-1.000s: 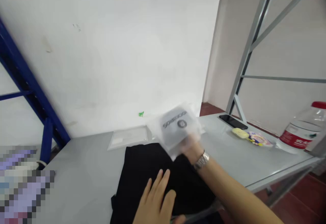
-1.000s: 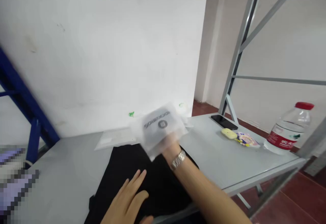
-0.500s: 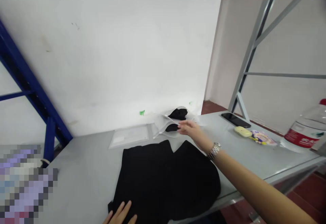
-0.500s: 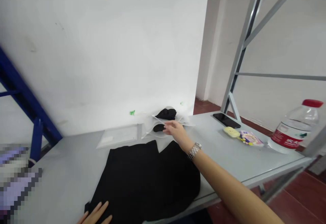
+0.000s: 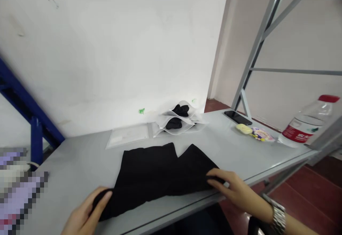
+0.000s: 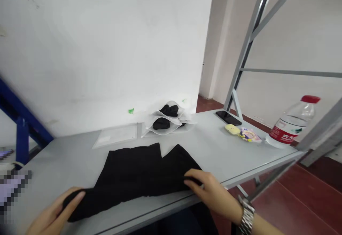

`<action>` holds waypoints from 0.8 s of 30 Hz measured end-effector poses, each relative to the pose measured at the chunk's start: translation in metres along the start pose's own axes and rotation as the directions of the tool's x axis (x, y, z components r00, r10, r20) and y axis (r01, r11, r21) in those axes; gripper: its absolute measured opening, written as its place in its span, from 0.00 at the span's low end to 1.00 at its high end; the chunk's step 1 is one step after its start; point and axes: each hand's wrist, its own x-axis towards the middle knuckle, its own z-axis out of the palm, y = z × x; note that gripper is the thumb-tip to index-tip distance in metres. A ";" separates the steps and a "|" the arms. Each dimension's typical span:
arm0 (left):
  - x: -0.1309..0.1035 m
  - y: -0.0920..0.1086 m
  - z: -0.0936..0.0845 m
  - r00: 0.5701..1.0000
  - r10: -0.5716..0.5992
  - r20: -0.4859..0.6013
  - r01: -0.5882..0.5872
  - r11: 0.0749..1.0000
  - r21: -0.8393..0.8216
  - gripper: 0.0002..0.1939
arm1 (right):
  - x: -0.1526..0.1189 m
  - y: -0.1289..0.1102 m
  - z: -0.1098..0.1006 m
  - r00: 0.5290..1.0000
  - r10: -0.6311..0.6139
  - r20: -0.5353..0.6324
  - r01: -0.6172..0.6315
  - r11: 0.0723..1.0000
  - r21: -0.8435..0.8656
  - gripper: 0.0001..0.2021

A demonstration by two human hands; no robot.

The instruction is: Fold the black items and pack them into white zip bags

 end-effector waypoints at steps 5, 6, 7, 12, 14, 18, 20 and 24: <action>0.032 0.024 0.003 0.987 -0.059 0.148 0.004 0.937 0.349 0.21 | 0.036 0.012 0.004 0.986 0.088 -0.138 -0.105 0.987 -0.121 0.06; 0.037 0.025 0.002 0.978 -0.065 0.198 -0.024 0.908 0.418 0.19 | 0.039 0.016 0.004 0.989 0.078 -0.129 -0.099 0.982 -0.159 0.05; 0.042 0.026 0.000 0.969 -0.069 0.239 -0.052 0.882 0.468 0.18 | 0.042 0.021 0.004 0.992 0.067 -0.107 -0.087 0.977 -0.194 0.06; 0.081 0.039 0.003 0.956 0.090 0.280 -0.209 0.878 0.432 0.16 | 0.066 0.036 -0.008 0.993 0.034 -0.111 -0.063 0.961 -0.269 0.18; 0.103 0.050 0.017 0.930 0.201 0.307 -0.308 0.883 0.354 0.17 | 0.083 0.038 -0.013 0.992 0.085 -0.098 -0.108 0.960 -0.257 0.22; 0.136 0.072 0.044 0.885 0.282 0.370 -0.400 0.867 0.296 0.12 | 0.110 0.038 -0.010 0.988 0.152 0.032 -0.142 0.968 -0.208 0.08; 0.138 0.081 0.044 0.872 0.306 0.382 -0.427 0.858 0.287 0.07 | 0.113 0.035 -0.009 0.992 0.126 0.029 -0.119 0.975 -0.189 0.04; 0.095 0.088 0.029 0.782 0.594 0.188 -0.617 0.701 0.357 0.12 | 0.090 0.033 -0.016 0.989 -0.085 -0.119 0.073 0.993 -0.096 0.05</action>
